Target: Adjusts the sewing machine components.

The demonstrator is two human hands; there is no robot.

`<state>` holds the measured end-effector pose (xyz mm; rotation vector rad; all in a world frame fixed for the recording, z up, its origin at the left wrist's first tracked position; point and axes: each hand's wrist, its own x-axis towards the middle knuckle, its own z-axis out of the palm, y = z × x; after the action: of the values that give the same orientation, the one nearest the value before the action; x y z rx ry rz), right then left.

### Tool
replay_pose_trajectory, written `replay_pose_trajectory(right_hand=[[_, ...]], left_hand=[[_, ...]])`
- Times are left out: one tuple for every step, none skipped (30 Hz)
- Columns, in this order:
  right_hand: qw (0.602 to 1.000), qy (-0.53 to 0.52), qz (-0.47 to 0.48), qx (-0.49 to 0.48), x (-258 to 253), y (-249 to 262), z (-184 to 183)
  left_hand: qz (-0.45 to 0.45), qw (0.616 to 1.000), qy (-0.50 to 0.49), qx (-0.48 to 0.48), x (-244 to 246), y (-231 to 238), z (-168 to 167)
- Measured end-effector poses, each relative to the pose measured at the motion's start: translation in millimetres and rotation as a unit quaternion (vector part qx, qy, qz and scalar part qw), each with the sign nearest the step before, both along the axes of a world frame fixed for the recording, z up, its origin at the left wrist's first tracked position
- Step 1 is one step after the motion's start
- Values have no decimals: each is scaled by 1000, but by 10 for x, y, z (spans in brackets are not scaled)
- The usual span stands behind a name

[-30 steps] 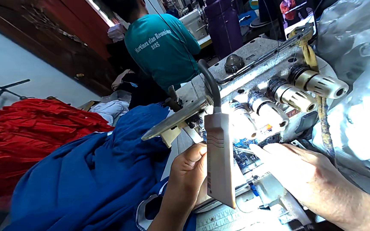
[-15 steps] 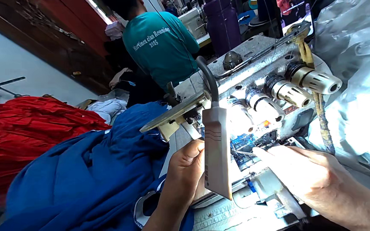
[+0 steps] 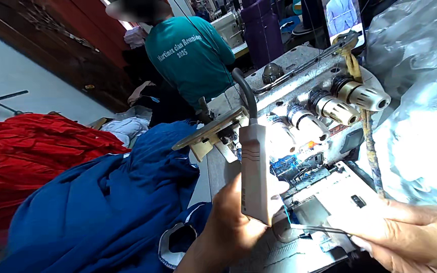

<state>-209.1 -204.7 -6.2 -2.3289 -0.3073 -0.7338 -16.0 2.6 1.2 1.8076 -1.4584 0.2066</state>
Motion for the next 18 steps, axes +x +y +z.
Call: replay_pose_trajectory(right_hand=[[1000,13,12,17,-27,12,28],[999,22,20,32,-46,23,47],[999,26,23,43,-60,33,56],[998,28,25,51,-71,37,58],[997,33,29,60,-80,38,60],[996,40,33,70,-89,37,62],[995,48,39,82,-101,38,67],[993,56,45,95,-111,41,71],[991,64,48,105,-120,43,72],[989,69,48,118,-129,43,64],[988,71,41,131,-139,39,48],[987,70,27,142,-148,28,27],[986,69,8,150,-157,14,-2],[985,67,-16,156,-164,-2,-39],[984,67,-39,162,-169,-16,-76],[982,67,-59,166,-170,-31,-109],[981,66,-74,169,-169,-37,-136],[980,66,-82,170,-169,-37,-151]], left_hand=[[-25,1000,-14,4,-3,-1,-18],[-46,999,-26,5,-4,-5,-28],[-66,997,-33,5,-7,-9,-27],[-86,996,-35,5,-10,-10,-23],[-104,994,-34,3,-15,-10,-24],[-113,993,-37,-2,-25,-11,-31],[-121,992,-38,-7,-39,-15,-37],[-134,990,-37,-8,-55,-21,-37],[-149,988,-33,-6,-70,-22,-35],[-164,986,-22,-4,-85,-23,-32],[-173,985,-10,-2,-96,-20,-24],[-178,984,4,-2,-102,-18,-18],[-177,984,22,-3,-101,-10,-15],[-172,984,38,-4,-95,2,-14],[-172,984,54,-4,-82,13,-11],[-177,982,73,-6,-66,18,-6],[-182,979,91,-6,-53,21,2],[-186,976,112,-7,-46,22,9]])
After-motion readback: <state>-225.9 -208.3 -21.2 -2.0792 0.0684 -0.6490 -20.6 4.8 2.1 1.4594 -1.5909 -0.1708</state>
